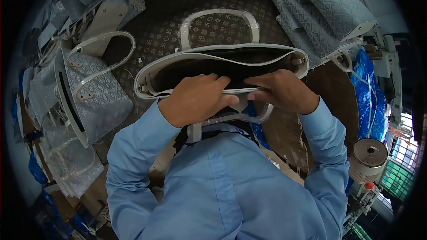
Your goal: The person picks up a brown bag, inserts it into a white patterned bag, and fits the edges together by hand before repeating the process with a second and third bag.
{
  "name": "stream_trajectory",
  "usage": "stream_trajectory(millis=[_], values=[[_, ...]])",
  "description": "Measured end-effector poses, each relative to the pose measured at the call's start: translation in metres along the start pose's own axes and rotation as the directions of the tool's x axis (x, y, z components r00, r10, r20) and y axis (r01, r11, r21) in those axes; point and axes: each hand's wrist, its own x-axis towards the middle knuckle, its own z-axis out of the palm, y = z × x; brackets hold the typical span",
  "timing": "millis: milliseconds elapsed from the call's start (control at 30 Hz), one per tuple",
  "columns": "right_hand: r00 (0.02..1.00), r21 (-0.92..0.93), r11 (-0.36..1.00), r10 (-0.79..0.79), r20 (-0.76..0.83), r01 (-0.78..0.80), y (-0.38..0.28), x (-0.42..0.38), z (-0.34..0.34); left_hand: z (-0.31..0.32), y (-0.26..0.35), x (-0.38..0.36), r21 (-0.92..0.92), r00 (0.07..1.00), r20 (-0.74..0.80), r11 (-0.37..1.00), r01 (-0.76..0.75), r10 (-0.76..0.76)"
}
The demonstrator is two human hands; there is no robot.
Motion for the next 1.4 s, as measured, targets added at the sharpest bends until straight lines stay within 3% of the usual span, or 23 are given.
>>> stream_trajectory(millis=[33,100,133,200,333,400,533,567,633,667,700,733,767,800,833,900,967,1000,1033,1100,1400], values=[[1.000,-0.005,1.000,0.011,-0.025,-0.012,0.002,-0.005,-0.005,-0.002,0.000,0.003,-0.002,1.000,-0.003,1.000,-0.011,0.011],[0.998,-0.030,0.999,0.040,-0.056,-0.042,0.011,-0.018,-0.022,-0.009,-0.002,0.015,-0.240,0.983,0.184,0.969,0.059,-0.014],[0.989,0.012,0.999,0.035,-0.144,-0.034,0.018,-0.026,-0.032,-0.011,-0.004,0.020,-0.250,0.983,0.182,0.968,0.035,0.011],[0.957,0.096,0.995,0.064,-0.283,-0.038,0.025,-0.047,-0.044,-0.017,-0.012,0.025,-0.364,0.946,0.323,0.926,0.100,0.025],[0.931,0.176,0.981,0.134,-0.339,-0.077,0.023,-0.057,-0.023,-0.022,-0.001,0.031,-0.393,0.882,0.471,0.889,0.235,-0.025],[0.910,-0.118,0.993,-0.040,-0.413,-0.010,0.026,-0.054,-0.003,-0.015,0.017,0.026,-0.167,0.975,0.209,0.980,0.107,-0.071],[0.860,-0.015,0.999,0.028,-0.510,-0.042,0.028,-0.057,0.002,0.000,0.033,0.051,-0.199,0.975,0.218,0.976,0.086,-0.042],[0.857,-0.011,0.999,0.034,-0.515,-0.047,0.031,-0.060,0.003,0.001,0.033,0.063,-0.299,0.955,0.295,0.949,0.104,-0.012],[0.732,-0.044,0.998,0.008,-0.681,-0.052,0.041,-0.067,0.006,0.005,0.037,0.076,-0.398,0.927,0.373,0.909,0.127,0.034],[0.733,-0.042,0.997,0.015,-0.680,-0.060,0.046,-0.068,0.010,0.006,0.040,0.080,-0.411,0.927,0.373,0.902,0.133,0.033],[0.589,0.327,0.944,0.289,-0.755,-0.045,0.051,-0.067,0.019,0.008,0.044,0.084,-0.424,0.927,0.375,0.894,0.143,0.029],[0.437,0.645,0.763,0.567,-0.698,0.040,0.056,-0.064,0.028,0.008,0.047,0.088,-0.427,0.923,0.383,0.892,0.149,0.029],[0.439,0.652,0.757,0.573,-0.692,0.039,0.059,-0.057,0.037,0.008,0.049,0.093,-0.512,0.908,0.420,0.825,0.237,0.000],[0.491,0.718,0.679,0.578,-0.651,0.152,0.062,-0.048,0.047,0.009,0.050,0.096,-0.584,0.887,0.461,0.744,0.325,-0.026],[0.542,0.772,0.580,0.575,-0.613,0.258,0.063,-0.038,0.058,0.013,0.049,0.097,-0.578,0.882,0.471,0.745,0.335,-0.031],[0.530,0.786,0.547,0.593,-0.606,0.288,0.054,-0.021,0.076,0.020,0.046,0.096,-0.653,0.914,0.406,0.708,0.269,0.028],[0.372,0.761,0.497,0.670,-0.642,0.418,0.048,-0.012,0.080,0.020,0.052,0.091,-0.653,0.922,0.386,0.708,0.269,0.006],[0.343,0.743,0.504,0.670,-0.658,0.441,0.044,-0.012,0.082,0.017,0.056,0.091,-0.614,0.915,0.404,0.742,0.270,0.002],[0.348,0.751,0.492,0.678,-0.647,0.440,0.042,-0.011,0.083,0.020,0.057,0.089,-0.611,0.910,0.414,0.739,0.284,-0.007],[0.297,0.728,0.478,0.694,-0.656,0.491,0.041,-0.006,0.084,0.028,0.056,0.088,-0.622,0.983,0.165,0.782,0.044,0.076],[0.391,0.735,0.542,0.624,-0.677,0.407,0.049,-0.007,0.080,0.027,0.056,0.088,-0.659,0.986,0.167,0.743,0.121,-0.012]])
